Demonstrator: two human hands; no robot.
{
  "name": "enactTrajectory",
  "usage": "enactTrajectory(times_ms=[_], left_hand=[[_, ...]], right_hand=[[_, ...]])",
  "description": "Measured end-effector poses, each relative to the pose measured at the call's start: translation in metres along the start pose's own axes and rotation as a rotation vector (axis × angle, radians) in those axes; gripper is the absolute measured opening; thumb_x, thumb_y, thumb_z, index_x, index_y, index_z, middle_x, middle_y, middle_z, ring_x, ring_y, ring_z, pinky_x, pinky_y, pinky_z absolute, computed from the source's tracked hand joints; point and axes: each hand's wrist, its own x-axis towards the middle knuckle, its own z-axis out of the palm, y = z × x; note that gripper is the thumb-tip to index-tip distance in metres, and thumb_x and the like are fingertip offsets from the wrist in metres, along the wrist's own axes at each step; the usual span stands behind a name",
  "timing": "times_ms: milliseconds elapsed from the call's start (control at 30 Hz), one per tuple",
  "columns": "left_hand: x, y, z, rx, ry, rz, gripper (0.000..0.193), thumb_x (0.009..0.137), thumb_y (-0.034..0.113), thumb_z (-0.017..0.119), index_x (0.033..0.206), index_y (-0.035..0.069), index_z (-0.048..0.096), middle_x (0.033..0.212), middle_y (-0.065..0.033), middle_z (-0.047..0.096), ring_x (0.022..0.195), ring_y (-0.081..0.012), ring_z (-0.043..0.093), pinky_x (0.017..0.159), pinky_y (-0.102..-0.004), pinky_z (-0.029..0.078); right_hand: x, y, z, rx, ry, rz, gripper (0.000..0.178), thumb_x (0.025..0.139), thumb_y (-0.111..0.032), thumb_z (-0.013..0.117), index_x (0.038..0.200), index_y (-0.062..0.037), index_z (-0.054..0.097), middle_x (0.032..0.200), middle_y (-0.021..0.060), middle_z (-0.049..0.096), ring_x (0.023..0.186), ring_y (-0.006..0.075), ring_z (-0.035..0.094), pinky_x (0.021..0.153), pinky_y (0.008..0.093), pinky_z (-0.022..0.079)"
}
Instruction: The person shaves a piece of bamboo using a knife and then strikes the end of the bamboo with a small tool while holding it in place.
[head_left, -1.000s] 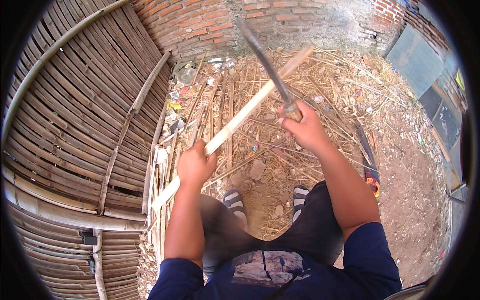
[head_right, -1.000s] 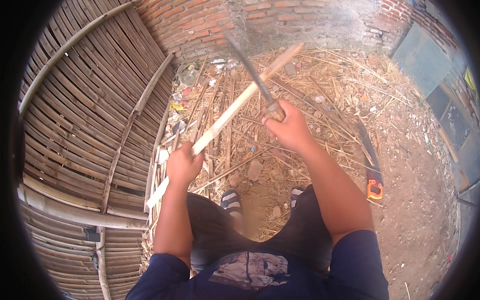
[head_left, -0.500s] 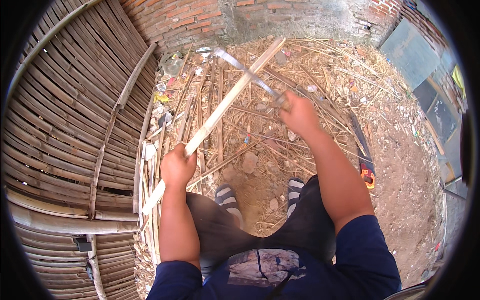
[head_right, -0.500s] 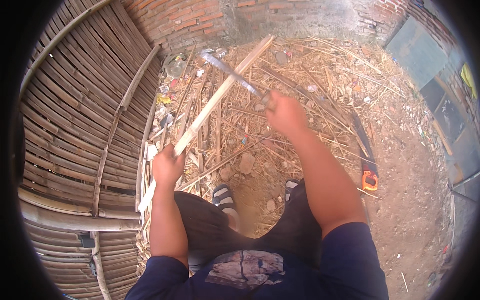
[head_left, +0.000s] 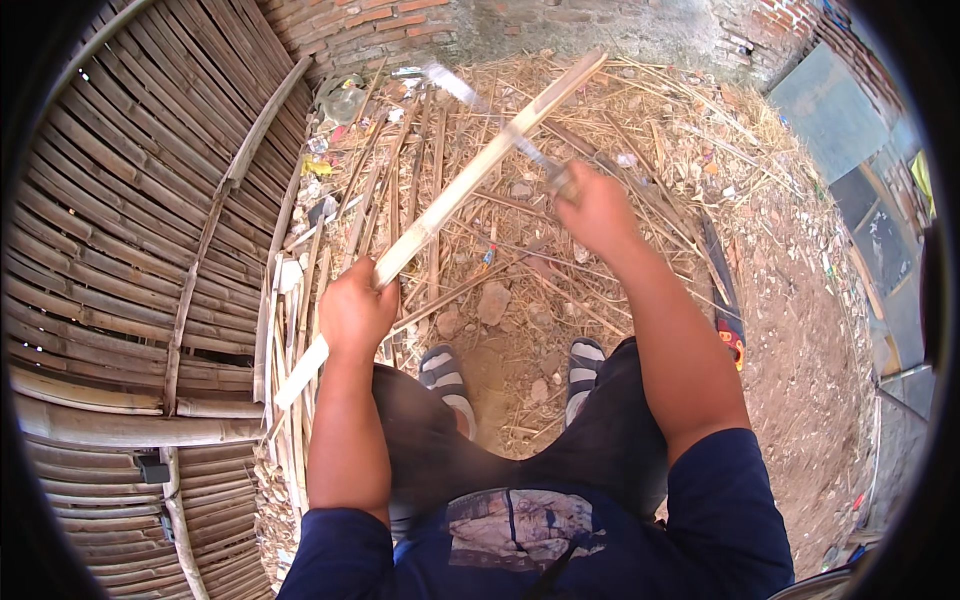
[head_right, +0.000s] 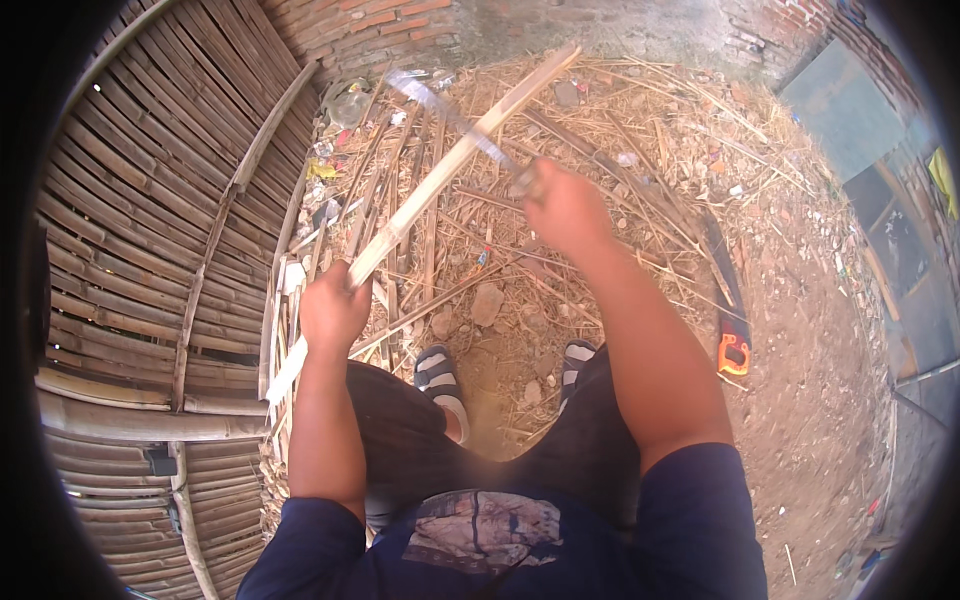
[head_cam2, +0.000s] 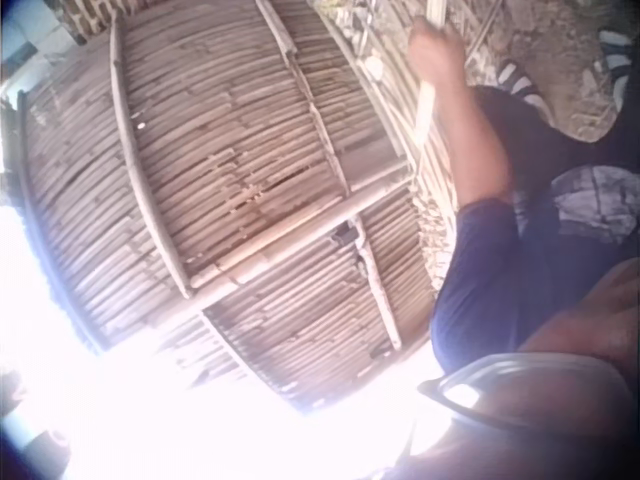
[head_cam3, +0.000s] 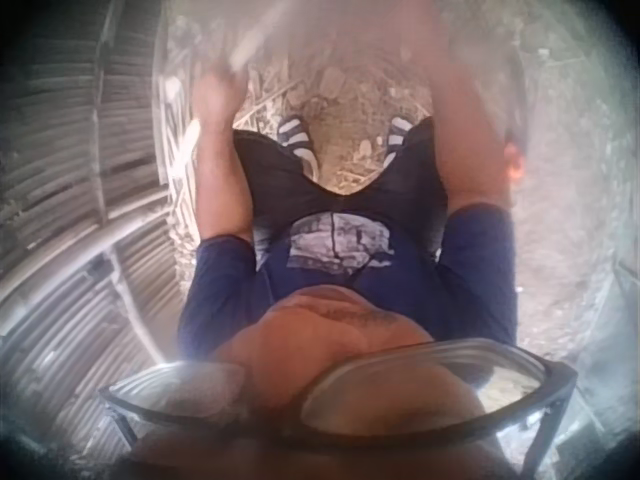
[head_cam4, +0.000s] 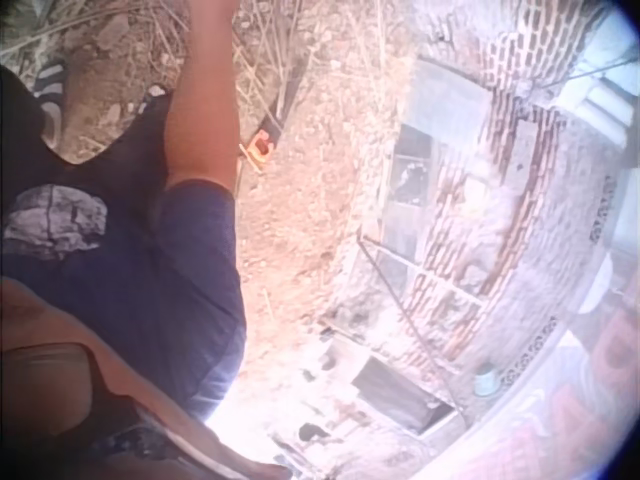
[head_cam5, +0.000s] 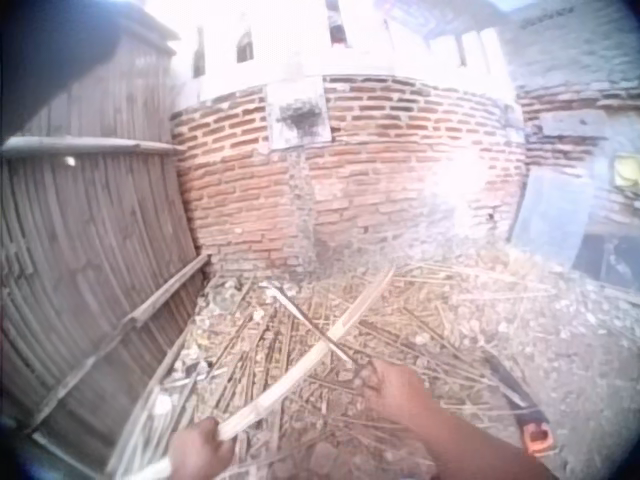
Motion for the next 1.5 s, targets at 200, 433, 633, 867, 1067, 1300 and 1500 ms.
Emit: enactTrajectory(times_ms=[200,433,633,867,1067,1300,1500], left_hand=[[0.004,0.011,0.006,-0.063,-0.08,-0.047,0.024,0.08,0.023,0.074,0.077,0.004,0.059,0.073,-0.0183,0.067,0.07,-0.0422,0.065,0.064,-0.0506,0.051],[0.001,-0.004,0.018,-0.465,-0.331,-0.041,0.032,0.091,0.034,0.073,0.094,0.002,0.072,0.058,-0.008,0.057,0.054,-0.0161,0.053,0.056,-0.0356,0.044],[0.009,0.001,0.002,-0.402,-0.411,-0.174,0.032,0.095,0.032,0.071,0.099,0.0,0.071,0.063,-0.0048,0.056,0.059,-0.0117,0.048,0.057,-0.033,0.041],[0.002,-0.009,0.019,-0.323,-0.165,0.023,0.025,0.086,0.028,0.074,0.092,0.003,0.069,0.07,-0.0154,0.066,0.063,-0.03,0.064,0.061,-0.0425,0.048],[0.002,-0.006,-0.002,-0.056,-0.055,-0.043,0.025,0.08,0.025,0.073,0.077,0.005,0.06,0.069,-0.0173,0.065,0.067,-0.0415,0.064,0.062,-0.0492,0.05],[0.004,0.015,0.005,-0.033,0.077,0.032,0.022,0.075,0.022,0.075,0.077,0.005,0.061,0.071,-0.0167,0.067,0.067,-0.0409,0.066,0.062,-0.05,0.052],[-0.003,0.01,0.007,0.02,0.135,0.083,0.022,0.071,0.018,0.076,0.078,0.007,0.058,0.072,-0.015,0.067,0.064,-0.0389,0.066,0.06,-0.0497,0.052]], right_hand=[[-0.015,-0.02,0.0,0.118,-0.124,-0.04,0.018,0.085,-0.019,0.07,0.098,-0.0094,0.061,0.082,0.0121,0.07,0.074,0.0334,0.07,0.067,0.0474,0.055],[-0.035,-0.036,0.013,-0.194,-0.133,-0.51,0.028,0.078,-0.016,0.073,0.103,-0.0101,0.063,0.08,0.0141,0.07,0.07,0.0364,0.068,0.064,0.0453,0.056],[-0.014,-0.016,-0.008,-0.05,-0.105,-0.212,0.019,0.084,-0.019,0.069,0.1,-0.0133,0.06,0.08,0.0118,0.068,0.078,0.0356,0.07,0.067,0.0477,0.055],[-0.037,-0.049,0.011,-0.238,-0.311,-0.443,0.023,0.086,-0.017,0.068,0.106,-0.0122,0.059,0.084,0.0115,0.068,0.078,0.0345,0.07,0.066,0.0462,0.056],[-0.006,-0.012,-0.034,-0.066,-0.108,0.047,0.025,0.087,-0.019,0.069,0.108,-0.0103,0.059,0.082,0.0139,0.068,0.073,0.0322,0.069,0.066,0.0472,0.056],[-0.031,-0.018,-0.007,0.023,-0.072,-0.317,0.024,0.085,-0.017,0.069,0.105,-0.0092,0.06,0.079,0.0156,0.069,0.072,0.0334,0.069,0.065,0.0458,0.056],[-0.038,-0.04,-0.011,-0.155,-0.257,-0.381,0.022,0.085,-0.018,0.072,0.101,-0.0063,0.061,0.079,0.0151,0.068,0.07,0.0318,0.069,0.064,0.0447,0.054]])
